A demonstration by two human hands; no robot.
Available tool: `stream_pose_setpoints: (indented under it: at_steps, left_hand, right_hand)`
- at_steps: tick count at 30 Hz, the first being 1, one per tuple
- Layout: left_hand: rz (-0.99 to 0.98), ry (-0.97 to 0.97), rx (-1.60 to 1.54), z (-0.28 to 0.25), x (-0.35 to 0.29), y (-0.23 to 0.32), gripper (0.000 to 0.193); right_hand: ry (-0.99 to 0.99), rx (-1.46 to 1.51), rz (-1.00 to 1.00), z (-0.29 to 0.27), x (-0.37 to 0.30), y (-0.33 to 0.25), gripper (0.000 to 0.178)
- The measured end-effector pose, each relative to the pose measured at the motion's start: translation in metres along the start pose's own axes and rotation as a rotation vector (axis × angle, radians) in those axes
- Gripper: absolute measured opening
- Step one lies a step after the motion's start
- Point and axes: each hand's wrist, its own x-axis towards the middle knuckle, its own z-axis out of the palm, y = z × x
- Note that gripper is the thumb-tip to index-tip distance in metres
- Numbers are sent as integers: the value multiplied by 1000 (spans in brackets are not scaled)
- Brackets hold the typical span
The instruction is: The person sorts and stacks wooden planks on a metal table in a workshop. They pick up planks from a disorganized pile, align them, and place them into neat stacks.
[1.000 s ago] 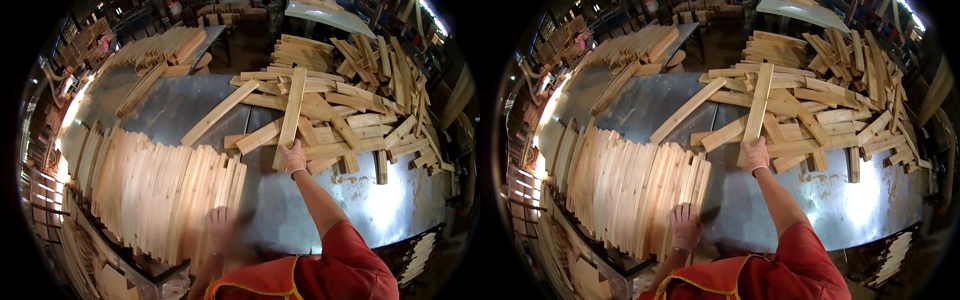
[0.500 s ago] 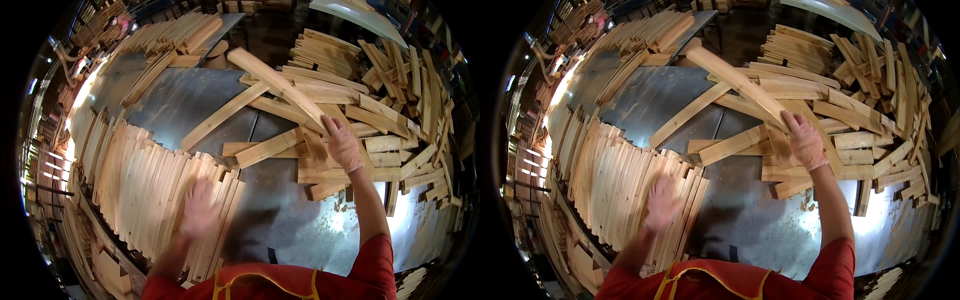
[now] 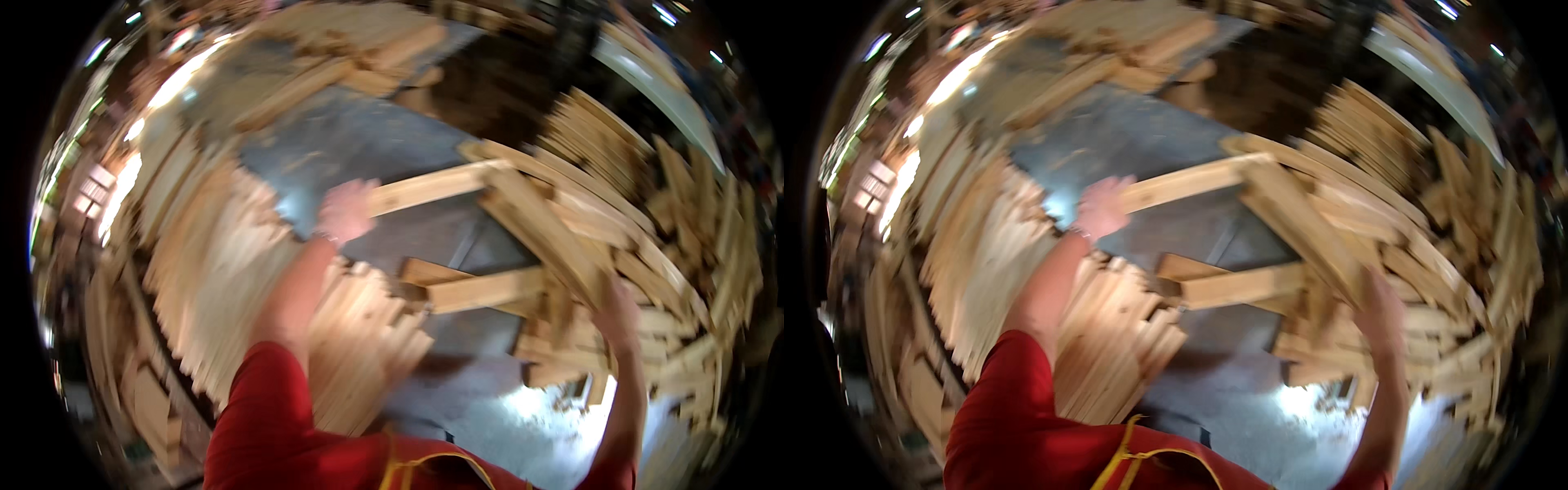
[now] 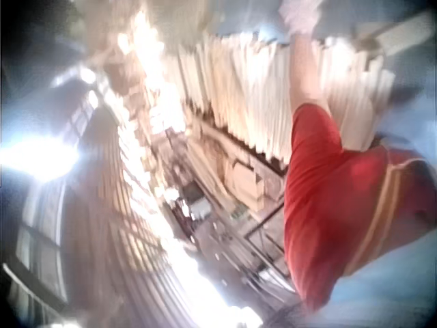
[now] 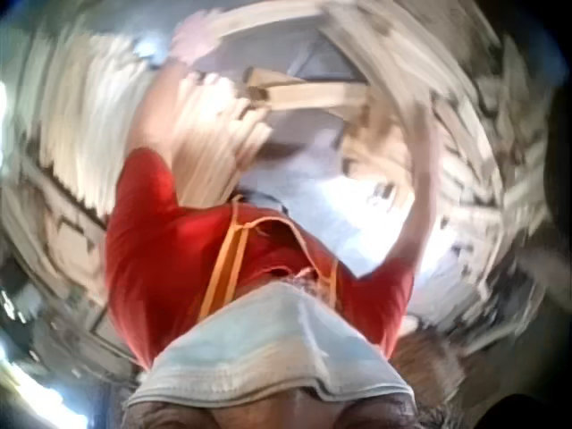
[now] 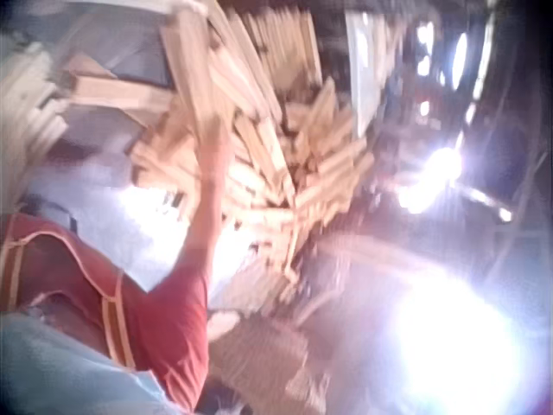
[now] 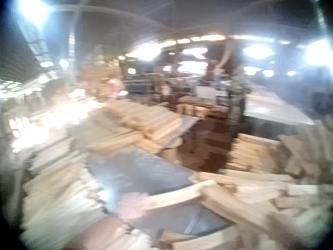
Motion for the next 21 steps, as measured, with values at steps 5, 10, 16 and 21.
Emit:
stream_pose_setpoints:
  at_steps: [5,10,16,21]
  left_hand:
    - [-197,-137,-265,-65,-78,14,59]
    - [-151,-339,-1402,-36,-242,103,58]
    - [-244,-470,-1940,30,-395,229,79]
    - [-178,-623,-1637,65,-484,199,96]
  right_hand:
    - [86,289,325,-19,-150,26,72]
    - [-203,1427,620,8,-272,-10,78]
    - [-298,1761,464,81,-330,-186,64]
    - [-746,1041,-156,111,-377,-252,96]
